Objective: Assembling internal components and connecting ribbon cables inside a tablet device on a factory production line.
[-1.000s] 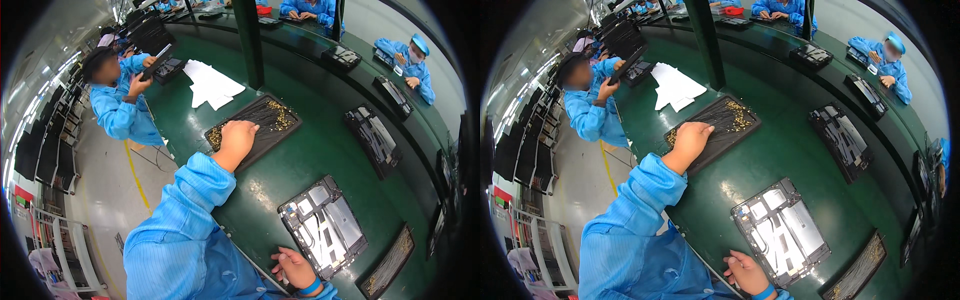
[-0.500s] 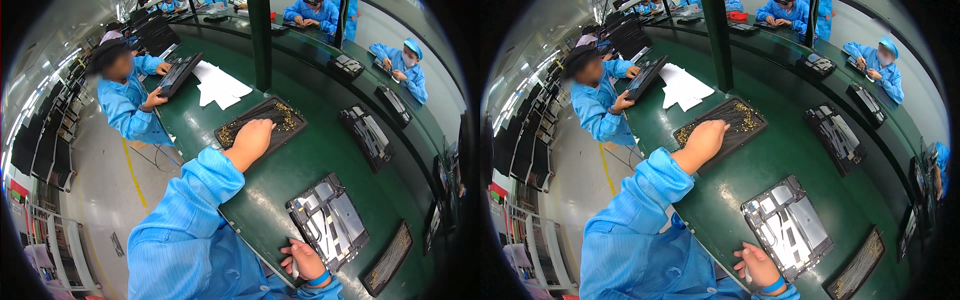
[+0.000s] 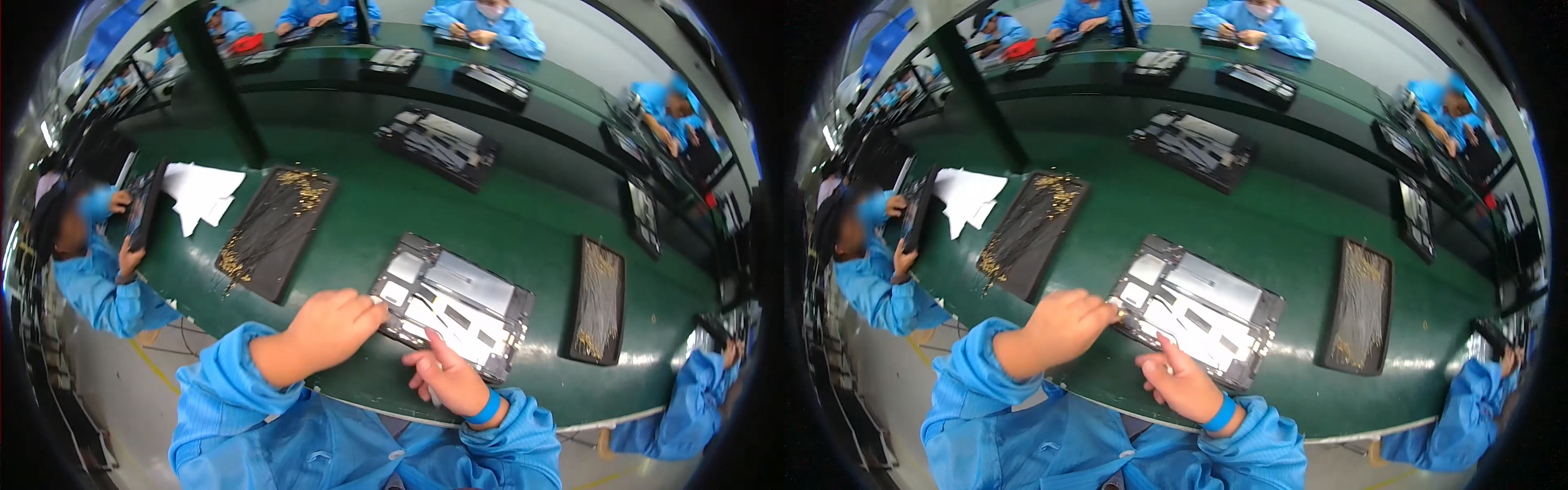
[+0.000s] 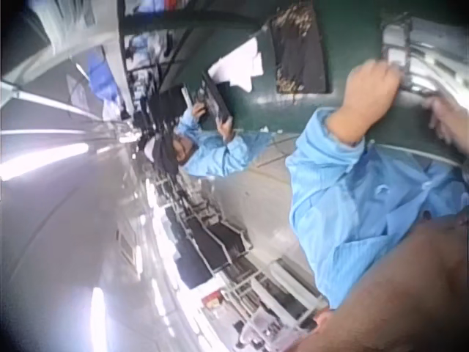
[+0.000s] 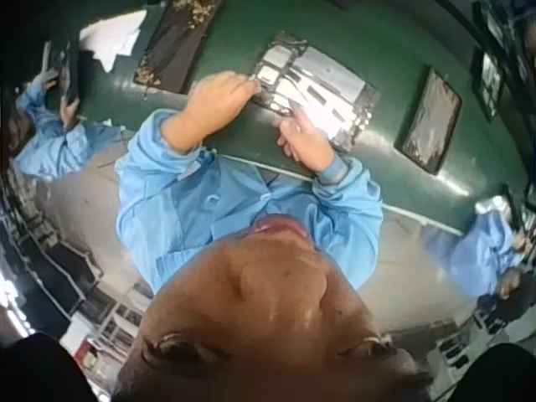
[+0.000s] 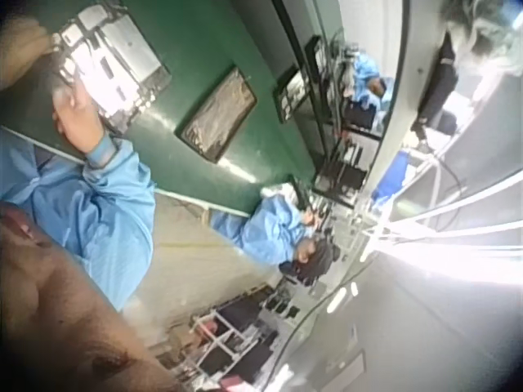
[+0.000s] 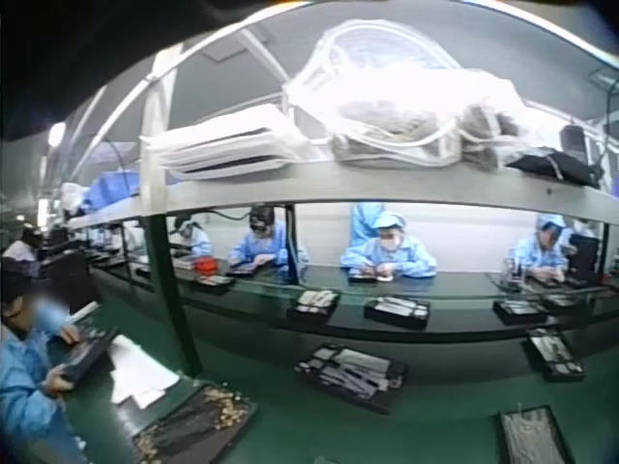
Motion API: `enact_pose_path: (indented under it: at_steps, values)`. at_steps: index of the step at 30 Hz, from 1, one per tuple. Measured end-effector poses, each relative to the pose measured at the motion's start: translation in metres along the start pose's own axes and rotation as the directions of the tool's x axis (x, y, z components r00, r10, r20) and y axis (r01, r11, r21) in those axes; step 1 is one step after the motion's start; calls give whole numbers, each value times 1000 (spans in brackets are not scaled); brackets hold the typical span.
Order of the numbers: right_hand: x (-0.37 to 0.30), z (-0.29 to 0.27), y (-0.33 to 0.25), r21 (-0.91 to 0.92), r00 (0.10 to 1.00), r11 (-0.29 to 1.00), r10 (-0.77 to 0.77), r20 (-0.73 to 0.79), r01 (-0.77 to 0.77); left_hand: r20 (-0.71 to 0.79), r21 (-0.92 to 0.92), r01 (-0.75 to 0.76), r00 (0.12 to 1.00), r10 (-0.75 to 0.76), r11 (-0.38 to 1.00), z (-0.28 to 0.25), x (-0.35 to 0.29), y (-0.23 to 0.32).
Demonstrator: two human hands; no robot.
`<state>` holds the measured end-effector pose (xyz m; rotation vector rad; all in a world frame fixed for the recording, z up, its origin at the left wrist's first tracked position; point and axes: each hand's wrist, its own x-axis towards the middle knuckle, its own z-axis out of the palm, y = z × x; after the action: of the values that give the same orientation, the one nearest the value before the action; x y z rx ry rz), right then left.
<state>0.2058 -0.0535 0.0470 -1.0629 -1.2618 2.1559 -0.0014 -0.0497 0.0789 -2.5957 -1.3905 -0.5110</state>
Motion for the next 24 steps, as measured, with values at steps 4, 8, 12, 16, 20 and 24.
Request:
enact_pose_path:
  at_steps: [4,8,12,16,20,24]
  values:
    - [-3,-6,-4,-66,987,993,-101,-121,93,31,-104,-94,995,98,990,5,-4,17]
    - [-10,-12,-7,-468,992,881,-113,-62,71,52,-126,-72,996,79,989,8,-9,21]
    - [-24,-16,-1,-309,999,950,34,-33,-43,61,-123,-80,994,88,989,4,-15,30]
    - [-25,-10,2,-177,994,979,90,-68,-101,64,-130,-64,995,73,989,4,-22,27]
    - [-27,-11,10,-63,980,980,181,-84,-187,86,-117,-34,995,45,992,5,-27,31]
    - [-28,-9,18,65,970,985,170,-175,-161,77,-164,13,997,0,986,16,-27,33]
